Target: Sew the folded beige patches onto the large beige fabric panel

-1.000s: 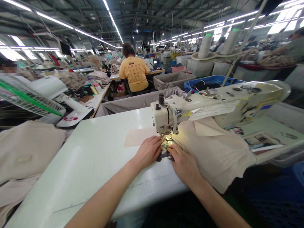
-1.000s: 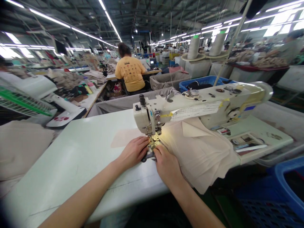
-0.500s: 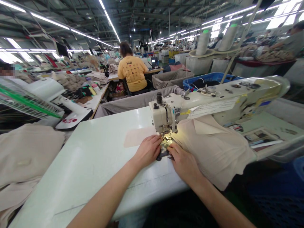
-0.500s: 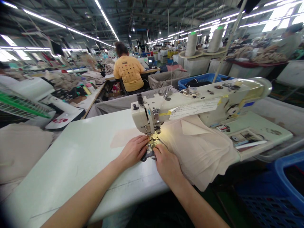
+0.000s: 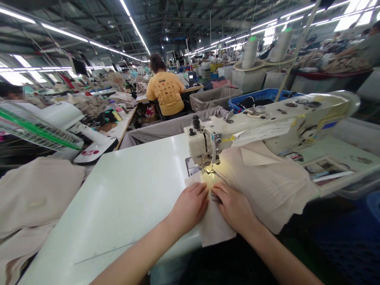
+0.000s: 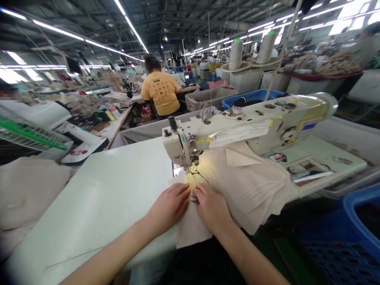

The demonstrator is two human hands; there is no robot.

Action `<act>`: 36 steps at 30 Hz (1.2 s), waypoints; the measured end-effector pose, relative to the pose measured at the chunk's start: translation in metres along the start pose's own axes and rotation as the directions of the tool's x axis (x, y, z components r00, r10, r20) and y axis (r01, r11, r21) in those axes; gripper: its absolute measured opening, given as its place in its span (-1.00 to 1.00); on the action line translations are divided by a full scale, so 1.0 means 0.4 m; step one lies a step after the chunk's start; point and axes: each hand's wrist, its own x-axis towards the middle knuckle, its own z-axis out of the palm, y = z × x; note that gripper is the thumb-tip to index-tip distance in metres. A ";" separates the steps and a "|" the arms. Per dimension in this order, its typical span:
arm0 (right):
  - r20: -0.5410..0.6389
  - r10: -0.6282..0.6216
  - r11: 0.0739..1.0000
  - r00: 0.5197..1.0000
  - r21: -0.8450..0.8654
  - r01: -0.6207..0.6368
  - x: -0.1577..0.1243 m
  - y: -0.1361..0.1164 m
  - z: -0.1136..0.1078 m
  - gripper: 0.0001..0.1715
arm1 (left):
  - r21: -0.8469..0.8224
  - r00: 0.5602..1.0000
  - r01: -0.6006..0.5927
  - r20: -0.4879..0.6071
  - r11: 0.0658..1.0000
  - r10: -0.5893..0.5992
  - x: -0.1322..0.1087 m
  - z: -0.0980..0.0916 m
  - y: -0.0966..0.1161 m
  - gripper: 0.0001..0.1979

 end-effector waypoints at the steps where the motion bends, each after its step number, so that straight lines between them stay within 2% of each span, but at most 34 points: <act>1: 0.012 -0.001 1.000 1.000 -0.005 0.002 -0.005 0.000 -0.003 -0.59 | 0.012 1.000 -0.003 -0.009 1.000 0.003 -0.004 0.003 0.002 -0.74; 9: 0.020 -0.112 0.993 0.993 -0.018 0.113 -0.036 0.016 0.005 -0.62 | 0.031 0.999 -0.045 0.006 0.999 0.045 -0.028 0.007 0.000 -0.69; 12: 0.026 -0.116 0.993 0.993 -0.028 0.117 -0.033 0.017 0.007 -0.62 | 0.043 0.999 -0.040 0.002 0.998 0.040 -0.030 0.011 -0.004 -0.67; 18: 0.103 -0.060 0.996 0.993 -0.062 0.067 0.022 0.008 -0.006 -0.67 | 0.045 0.999 -0.030 -0.022 0.999 0.031 -0.001 0.014 -0.050 -0.73; 28: 0.127 0.020 0.988 0.992 -0.157 0.000 0.122 -0.001 -0.017 -0.71 | 0.046 1.000 -0.016 0.004 0.999 0.016 0.072 -0.003 -0.135 -0.76; 31: 0.110 0.050 0.984 0.993 -0.175 -0.030 0.108 -0.011 -0.021 -0.70 | 0.049 1.000 0.002 -0.012 0.999 -0.001 0.073 0.005 -0.142 -0.73; 36: 0.029 0.136 0.976 0.990 -0.177 -0.129 0.029 -0.013 -0.010 -0.75 | 0.072 0.996 -0.001 -0.083 0.997 0.007 0.040 0.025 -0.123 -0.70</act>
